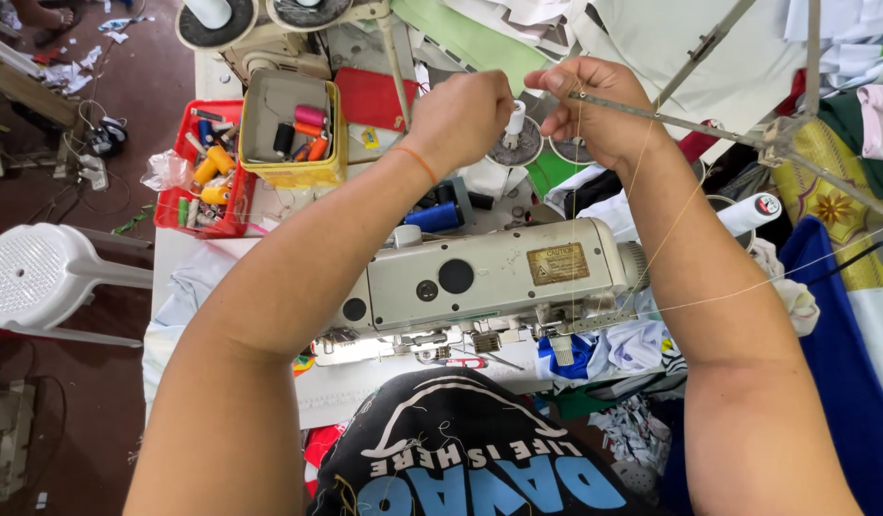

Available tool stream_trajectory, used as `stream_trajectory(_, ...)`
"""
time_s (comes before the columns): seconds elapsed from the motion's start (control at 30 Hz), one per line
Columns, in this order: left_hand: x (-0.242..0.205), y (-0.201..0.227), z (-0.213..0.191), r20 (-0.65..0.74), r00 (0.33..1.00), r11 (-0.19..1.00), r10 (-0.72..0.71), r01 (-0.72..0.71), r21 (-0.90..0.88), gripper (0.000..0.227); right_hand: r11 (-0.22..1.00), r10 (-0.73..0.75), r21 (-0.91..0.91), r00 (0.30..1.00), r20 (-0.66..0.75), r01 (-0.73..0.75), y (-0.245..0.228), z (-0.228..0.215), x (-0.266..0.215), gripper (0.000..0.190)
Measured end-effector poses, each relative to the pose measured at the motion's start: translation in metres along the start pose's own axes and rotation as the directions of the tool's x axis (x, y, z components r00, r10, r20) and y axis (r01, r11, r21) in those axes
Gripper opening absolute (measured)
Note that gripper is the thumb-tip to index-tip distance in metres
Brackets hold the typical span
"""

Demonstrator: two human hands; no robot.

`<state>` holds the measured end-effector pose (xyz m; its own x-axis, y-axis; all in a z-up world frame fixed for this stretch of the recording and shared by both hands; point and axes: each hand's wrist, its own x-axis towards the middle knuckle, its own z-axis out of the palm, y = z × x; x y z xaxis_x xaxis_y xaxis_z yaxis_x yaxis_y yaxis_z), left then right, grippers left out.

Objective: The person threads a sewing machine by hand, pulling thread from spools and guiding it through the machine's tension discs and guides. They handle multiple spools of thread and manipulate the thread ends to prepare the machine for use.

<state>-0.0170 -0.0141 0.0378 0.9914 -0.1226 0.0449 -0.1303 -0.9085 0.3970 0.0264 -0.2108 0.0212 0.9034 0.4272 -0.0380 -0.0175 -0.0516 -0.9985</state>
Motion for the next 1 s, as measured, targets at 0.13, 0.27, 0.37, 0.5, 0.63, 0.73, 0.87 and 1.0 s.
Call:
stream_trajectory(0.13,0.004,-0.002,-0.004,-0.010,0.989,0.967,-0.150,0.144,-0.211,0.025,0.969,0.022,0.244,0.998,0.055,-0.035,0.008,0.005,0.000,0.017)
stream_trajectory(0.27,-0.001,-0.001,-0.001,-0.003,1.000,0.986,-0.015,0.015,-0.169,0.022,0.938,0.063,0.334,0.994,0.086,-0.089,0.017,0.011,0.003,0.025)
stream_trajectory(0.37,0.002,-0.007,0.010,-0.078,0.996,0.995,0.050,-0.056,-0.081,0.022,0.939,0.075,0.330,0.993,0.090,-0.101,0.026,0.015,0.007,0.025)
stream_trajectory(0.5,0.001,-0.013,0.020,-0.120,0.990,0.994,0.069,-0.078,-0.070,0.023,0.975,0.066,0.210,0.997,0.033,-0.071,0.023,0.020,0.005,0.029)
stream_trajectory(0.63,0.004,-0.014,0.030,-0.205,0.969,0.990,0.136,-0.139,0.003,0.024,0.981,0.064,0.185,0.998,-0.002,-0.063,0.029,0.017,0.007,0.019)
stream_trajectory(0.73,0.003,-0.012,0.034,-0.244,0.946,0.976,0.215,-0.202,0.079,0.026,0.968,0.083,0.236,0.996,0.019,-0.085,0.034,0.012,0.010,0.014)
stream_trajectory(0.87,0.001,-0.012,0.028,-0.302,0.936,0.971,0.183,-0.221,-0.095,0.026,0.938,0.080,0.329,0.993,0.088,-0.105,0.034,0.005,0.009,0.017)
stream_trajectory(1.0,-0.007,-0.013,0.014,-0.302,0.942,0.963,0.147,-0.206,-0.175,0.021,0.940,0.112,0.310,0.987,0.117,-0.144,0.023,0.006,0.002,0.026)
